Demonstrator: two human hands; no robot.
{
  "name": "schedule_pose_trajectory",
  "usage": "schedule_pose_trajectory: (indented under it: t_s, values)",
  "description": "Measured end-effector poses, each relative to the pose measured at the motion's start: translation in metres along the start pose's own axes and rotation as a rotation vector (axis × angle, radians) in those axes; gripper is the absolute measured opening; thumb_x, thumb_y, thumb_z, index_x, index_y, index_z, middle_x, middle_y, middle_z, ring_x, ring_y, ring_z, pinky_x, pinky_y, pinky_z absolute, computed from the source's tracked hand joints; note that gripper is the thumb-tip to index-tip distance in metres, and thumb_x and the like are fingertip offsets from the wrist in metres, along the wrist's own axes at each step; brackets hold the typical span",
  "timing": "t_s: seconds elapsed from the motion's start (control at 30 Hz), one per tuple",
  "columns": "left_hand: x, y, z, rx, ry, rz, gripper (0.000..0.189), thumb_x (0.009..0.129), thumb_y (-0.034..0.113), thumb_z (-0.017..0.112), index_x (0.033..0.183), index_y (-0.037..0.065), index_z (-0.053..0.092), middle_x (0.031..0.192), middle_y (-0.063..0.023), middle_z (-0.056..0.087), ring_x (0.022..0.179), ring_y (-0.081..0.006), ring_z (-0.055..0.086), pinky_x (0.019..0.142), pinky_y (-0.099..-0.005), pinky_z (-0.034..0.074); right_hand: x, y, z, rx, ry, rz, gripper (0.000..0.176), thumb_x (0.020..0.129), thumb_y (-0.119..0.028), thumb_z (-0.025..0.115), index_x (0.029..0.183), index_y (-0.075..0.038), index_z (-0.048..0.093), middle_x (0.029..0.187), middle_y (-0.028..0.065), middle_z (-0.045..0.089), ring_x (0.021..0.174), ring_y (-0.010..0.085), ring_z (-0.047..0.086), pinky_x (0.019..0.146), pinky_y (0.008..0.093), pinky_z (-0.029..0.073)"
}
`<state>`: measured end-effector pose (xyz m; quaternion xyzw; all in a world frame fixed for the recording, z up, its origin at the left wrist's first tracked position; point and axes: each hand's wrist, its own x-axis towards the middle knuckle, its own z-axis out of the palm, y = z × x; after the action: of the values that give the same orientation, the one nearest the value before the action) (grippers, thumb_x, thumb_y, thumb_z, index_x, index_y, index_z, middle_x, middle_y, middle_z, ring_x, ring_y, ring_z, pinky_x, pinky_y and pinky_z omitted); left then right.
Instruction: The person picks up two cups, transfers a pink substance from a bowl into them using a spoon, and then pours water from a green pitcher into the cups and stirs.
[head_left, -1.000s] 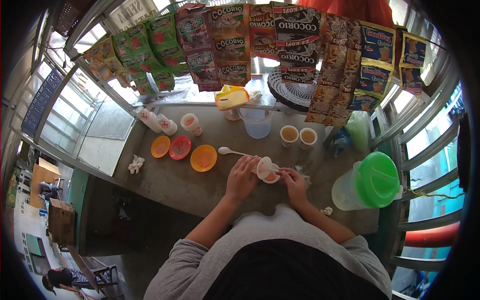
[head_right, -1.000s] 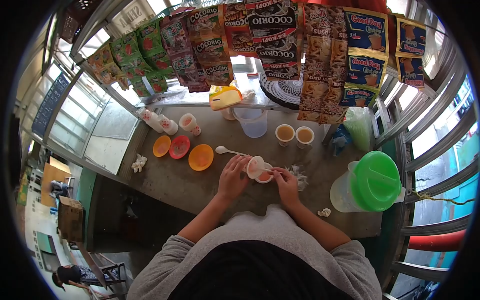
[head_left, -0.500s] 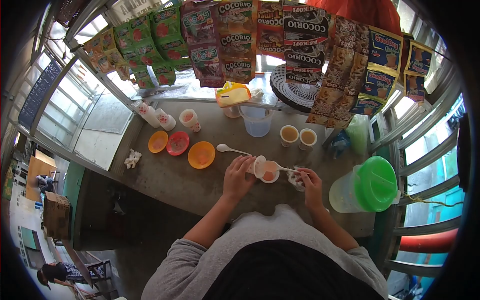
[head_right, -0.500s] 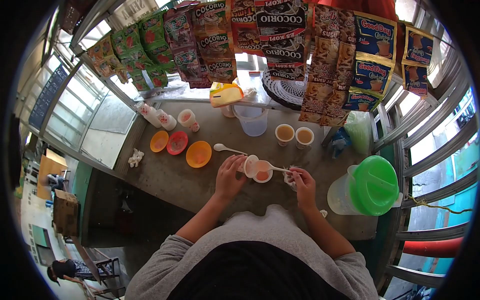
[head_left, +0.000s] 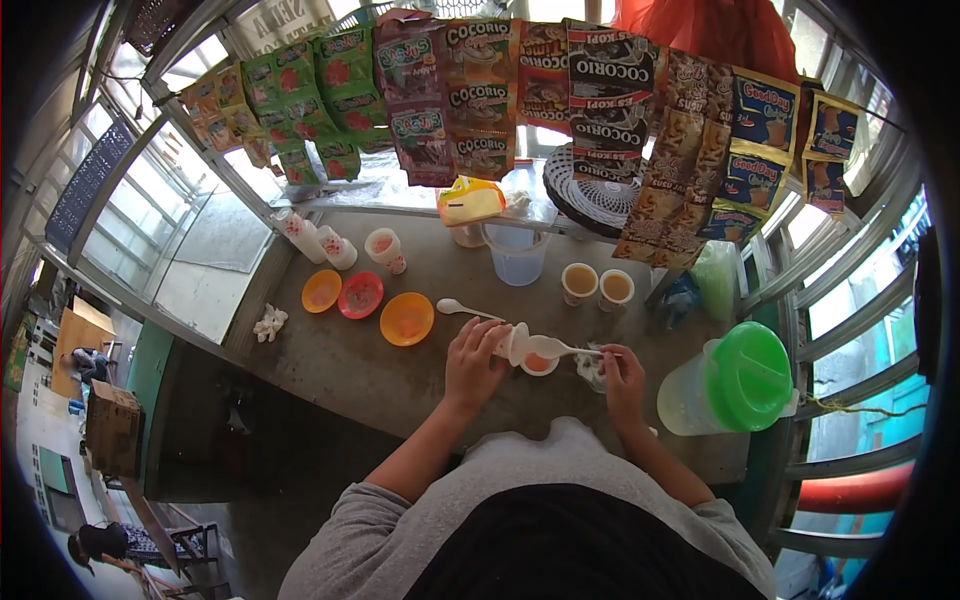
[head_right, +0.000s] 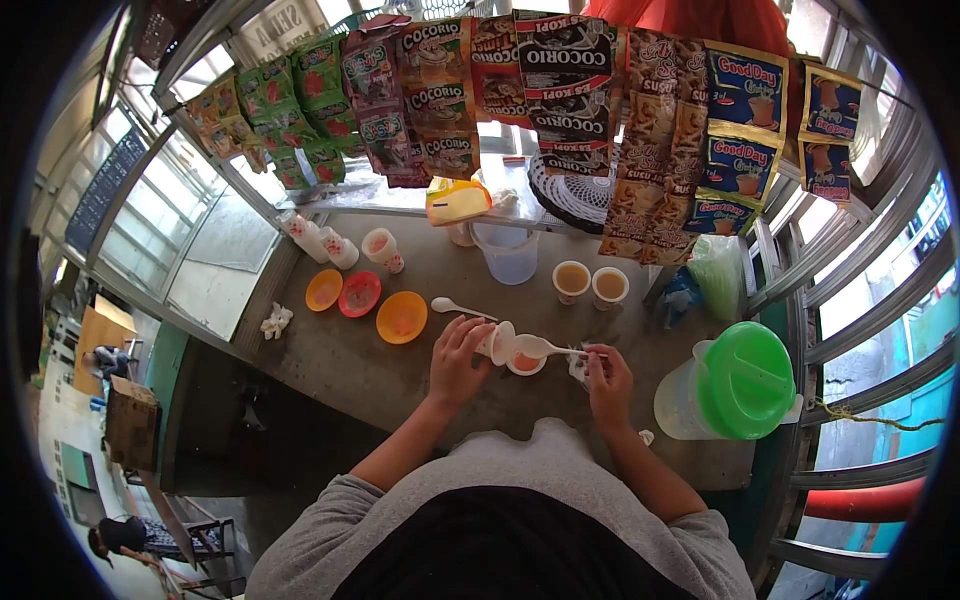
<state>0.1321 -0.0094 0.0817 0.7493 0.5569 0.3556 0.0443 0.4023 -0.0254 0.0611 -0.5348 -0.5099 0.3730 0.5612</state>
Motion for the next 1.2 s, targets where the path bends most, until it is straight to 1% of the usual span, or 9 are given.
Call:
schedule_pose_trajectory:
  t_s: [0.03,0.13,0.23,0.33,0.83,0.97,1.03,1.13,1.2]
  values:
    - [0.001,0.0,0.0,0.014,0.001,0.003,0.056,0.074,0.011,0.077,0.127,0.023,0.063,0.133,-0.001,0.061,0.133,-0.0311,0.05,0.109,-0.0452,0.04,0.002,0.007,0.002,0.113,0.009,0.113,0.013,0.1,-0.01,0.059,0.104,-0.003,0.069,0.089,0.0044,0.072,0.073,0.0093,0.062,0.067,0.0246,0.05]
    - [0.0,-0.001,0.002,0.048,0.01,0.012,0.062,0.071,0.008,0.08,0.128,0.023,0.062,0.136,-0.0019,0.059,0.137,-0.0338,0.046,0.112,-0.0466,0.038,0.001,0.02,0.004,0.163,-0.024,0.17,0.014,0.101,-0.011,0.058,0.105,-0.002,0.068,0.09,0.0057,0.072,0.072,0.0079,0.061,0.065,0.0231,0.049]
    - [-0.001,-0.003,0.004,0.059,-0.009,0.008,0.058,0.073,0.01,0.076,0.127,0.025,0.063,0.137,-0.0006,0.058,0.138,-0.0321,0.044,0.11,-0.046,0.039,0.0,0.029,0.009,0.311,-0.02,0.235,0.015,0.101,-0.012,0.058,0.106,-0.001,0.067,0.09,0.0071,0.072,0.071,0.0079,0.06,0.065,0.0232,0.049]
    - [-0.001,-0.002,0.005,0.05,-0.009,0.008,0.057,0.073,0.01,0.076,0.127,0.025,0.063,0.137,-0.0005,0.058,0.138,-0.032,0.044,0.109,-0.0461,0.039,-0.002,0.024,0.008,0.345,-0.025,0.322,0.015,0.101,-0.012,0.058,0.106,-0.001,0.068,0.092,0.0078,0.072,0.07,0.008,0.06,0.064,0.0228,0.049]
    - [0.001,0.001,0.008,0.068,0.026,0.019,0.059,0.072,0.009,0.077,0.127,0.025,0.063,0.137,-0.0012,0.057,0.138,-0.0328,0.044,0.11,-0.0466,0.038,-0.002,0.027,0.005,0.389,-0.037,0.404,0.017,0.102,-0.012,0.056,0.107,-0.002,0.067,0.095,0.0078,0.073,0.069,0.0089,0.06,0.067,0.0225,0.047]
    - [0.002,-0.001,0.009,0.008,0.032,-0.006,0.062,0.071,0.009,0.078,0.129,0.025,0.063,0.138,-0.0021,0.057,0.138,-0.0333,0.044,0.112,-0.0469,0.037,-0.002,0.027,0.003,0.394,-0.042,0.376,0.016,0.103,-0.012,0.056,0.108,-0.002,0.067,0.093,0.0056,0.071,0.072,0.0082,0.059,0.068,0.0228,0.048]
    - [0.003,0.0,0.008,-0.033,0.045,-0.026,0.063,0.07,0.009,0.08,0.129,0.024,0.063,0.138,-0.0027,0.057,0.138,-0.0339,0.044,0.113,-0.0471,0.036,-0.002,0.025,0.004,0.266,-0.033,0.156,0.015,0.103,-0.012,0.057,0.109,-0.002,0.066,0.092,0.0028,0.068,0.075,0.007,0.058,0.069,0.0225,0.047]
    - [0.003,0.001,0.007,-0.023,0.04,-0.024,0.064,0.069,0.009,0.081,0.129,0.024,0.063,0.137,-0.0027,0.057,0.138,-0.0342,0.043,0.113,-0.0473,0.036,-0.003,0.016,0.002,0.149,-0.028,0.074,0.015,0.103,-0.013,0.058,0.11,-0.003,0.066,0.091,0.0009,0.066,0.077,0.006,0.057,0.07,0.0222,0.047]
    - [0.004,0.0,0.008,-0.014,0.038,-0.014,0.063,0.069,0.009,0.08,0.128,0.024,0.063,0.137,-0.0024,0.057,0.138,-0.0343,0.043,0.113,-0.0474,0.036,-0.003,0.015,0.005,0.155,-0.02,0.088,0.015,0.103,-0.012,0.058,0.111,-0.002,0.066,0.091,0.0012,0.067,0.076,0.0061,0.057,0.07,0.0222,0.047]
